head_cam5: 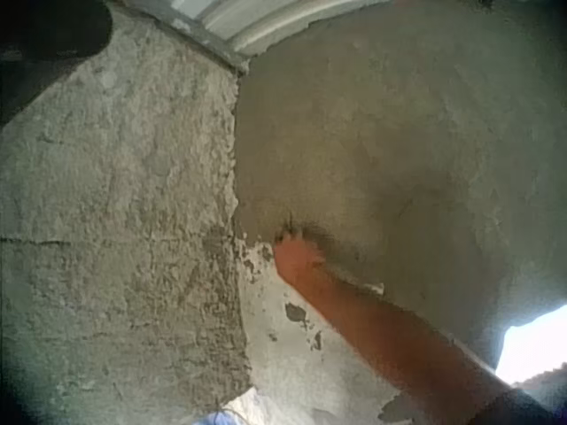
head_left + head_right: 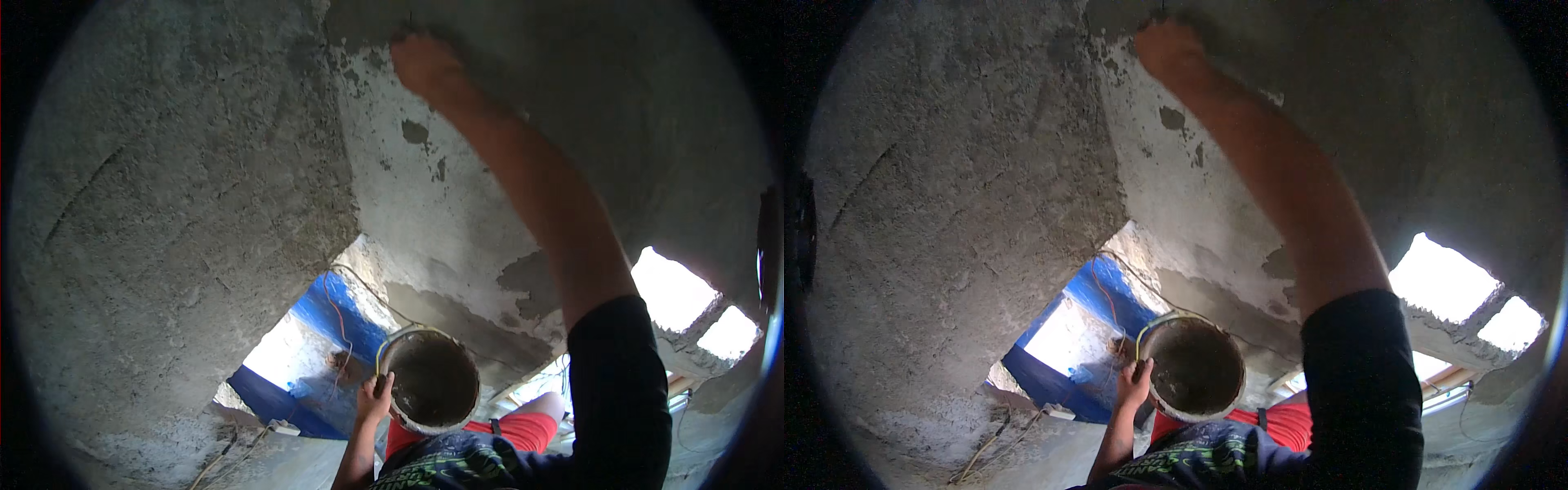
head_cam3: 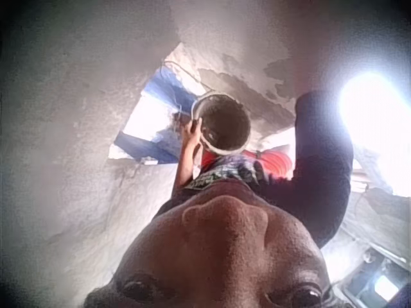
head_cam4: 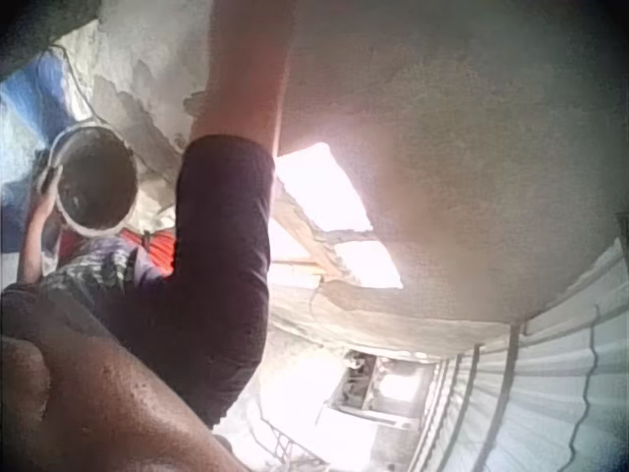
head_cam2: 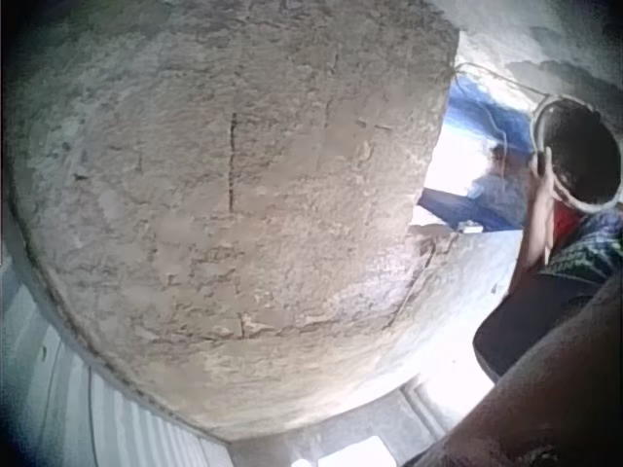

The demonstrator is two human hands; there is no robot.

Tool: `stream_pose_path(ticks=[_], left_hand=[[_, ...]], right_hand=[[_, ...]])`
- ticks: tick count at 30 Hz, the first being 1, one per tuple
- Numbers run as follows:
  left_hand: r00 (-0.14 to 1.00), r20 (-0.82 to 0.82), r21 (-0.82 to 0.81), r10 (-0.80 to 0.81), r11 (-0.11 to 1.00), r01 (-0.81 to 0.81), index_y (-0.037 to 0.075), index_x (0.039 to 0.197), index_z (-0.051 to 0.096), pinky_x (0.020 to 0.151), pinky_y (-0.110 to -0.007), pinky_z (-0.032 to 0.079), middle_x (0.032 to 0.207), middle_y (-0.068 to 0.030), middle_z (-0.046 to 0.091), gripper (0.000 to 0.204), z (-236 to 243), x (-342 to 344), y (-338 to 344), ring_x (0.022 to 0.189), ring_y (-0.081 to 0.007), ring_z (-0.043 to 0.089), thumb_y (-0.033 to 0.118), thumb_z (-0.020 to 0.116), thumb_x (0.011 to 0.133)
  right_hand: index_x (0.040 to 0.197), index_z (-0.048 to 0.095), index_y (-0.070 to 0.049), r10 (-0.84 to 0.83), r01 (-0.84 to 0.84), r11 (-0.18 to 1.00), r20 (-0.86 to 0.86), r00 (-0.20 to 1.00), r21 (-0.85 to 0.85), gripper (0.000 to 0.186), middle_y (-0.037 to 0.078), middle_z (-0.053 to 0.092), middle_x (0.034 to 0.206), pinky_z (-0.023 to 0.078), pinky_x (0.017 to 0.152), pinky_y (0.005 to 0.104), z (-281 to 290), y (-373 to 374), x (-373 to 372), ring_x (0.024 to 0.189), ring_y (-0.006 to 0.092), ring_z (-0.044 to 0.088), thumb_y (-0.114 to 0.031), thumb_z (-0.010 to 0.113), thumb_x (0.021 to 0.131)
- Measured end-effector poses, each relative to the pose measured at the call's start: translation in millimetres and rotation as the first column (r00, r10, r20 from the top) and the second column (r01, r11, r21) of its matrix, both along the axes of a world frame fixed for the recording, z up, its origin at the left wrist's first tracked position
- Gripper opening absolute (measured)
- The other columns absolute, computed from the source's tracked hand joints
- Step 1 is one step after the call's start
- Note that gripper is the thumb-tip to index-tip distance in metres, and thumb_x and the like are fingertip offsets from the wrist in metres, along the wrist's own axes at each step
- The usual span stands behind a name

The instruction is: The person patches a concrete wall by applying cement mixture from a bucket to the wall using a trowel.

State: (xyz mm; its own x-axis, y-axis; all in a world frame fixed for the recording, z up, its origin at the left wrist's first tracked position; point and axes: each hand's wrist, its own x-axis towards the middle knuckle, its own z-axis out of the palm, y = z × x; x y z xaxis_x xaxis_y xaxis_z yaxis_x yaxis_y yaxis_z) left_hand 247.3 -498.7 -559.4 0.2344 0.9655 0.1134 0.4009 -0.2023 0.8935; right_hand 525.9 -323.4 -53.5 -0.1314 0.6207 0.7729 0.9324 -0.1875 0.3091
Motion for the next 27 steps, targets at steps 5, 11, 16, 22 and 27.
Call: stream_pose_path(ticks=[5,11,16,22,27], left_hand=[[0.999,0.022,0.017,0.025,1.000,-0.026,-0.001,0.076,0.061,0.061,-0.047,0.046,0.070,-0.0235,0.063,0.047,0,-7,-1,0.067,-0.0402,0.064,0.042,0.065,0.093],[0.997,0.031,0.093,0.067,0.993,-0.070,-0.002,0.071,0.059,0.057,-0.046,0.044,0.064,-0.0211,0.061,0.049,-7,-10,2,0.062,-0.0382,0.063,0.041,0.065,0.093],[1.000,0.015,0.035,0.015,0.999,-0.016,-0.002,0.073,0.059,0.057,-0.046,0.044,0.064,-0.0209,0.061,0.047,11,0,-1,0.061,-0.0376,0.062,0.040,0.065,0.093],[1.000,-0.008,0.045,0.006,0.999,-0.005,-0.002,0.074,0.060,0.057,-0.046,0.044,0.065,-0.0209,0.062,0.046,-12,-15,6,0.061,-0.0359,0.063,0.040,0.066,0.093],[0.999,-0.041,-0.045,0.003,0.999,-0.005,-0.003,0.090,0.067,0.073,-0.046,0.051,0.080,-0.0260,0.067,0.055,-1,-9,5,0.083,-0.0418,0.067,0.052,0.062,0.092]], right_hand=[[0.103,0.074,0.000,-0.032,0.059,0.977,0.133,0.991,-0.204,0.022,0.021,0.071,0.106,0.060,0.080,0.0434,-100,7,-20,0.099,0.0326,0.070,-0.007,0.058,0.089],[0.129,0.052,0.011,-0.037,0.031,0.982,-0.028,0.999,-0.185,0.045,0.023,0.070,0.099,0.061,0.074,0.0433,-73,-37,-16,0.095,0.0324,0.071,-0.009,0.057,0.089],[0.127,0.055,0.009,-0.054,0.056,0.998,0.086,0.995,-0.019,0.042,0.023,0.070,0.096,0.062,0.072,0.0426,-15,-34,14,0.096,0.0305,0.070,-0.007,0.059,0.088],[0.129,0.056,0.003,-0.167,0.166,0.986,-0.001,0.986,-0.029,0.040,0.021,0.070,0.100,0.062,0.068,0.0417,-91,-86,4,0.098,0.0304,0.070,-0.008,0.057,0.091],[0.129,0.055,0.002,-0.118,0.110,0.989,-0.077,0.990,-0.103,0.038,0.021,0.070,0.104,0.062,0.069,0.0459,-78,-98,12,0.099,0.0330,0.069,-0.007,0.052,0.092]])
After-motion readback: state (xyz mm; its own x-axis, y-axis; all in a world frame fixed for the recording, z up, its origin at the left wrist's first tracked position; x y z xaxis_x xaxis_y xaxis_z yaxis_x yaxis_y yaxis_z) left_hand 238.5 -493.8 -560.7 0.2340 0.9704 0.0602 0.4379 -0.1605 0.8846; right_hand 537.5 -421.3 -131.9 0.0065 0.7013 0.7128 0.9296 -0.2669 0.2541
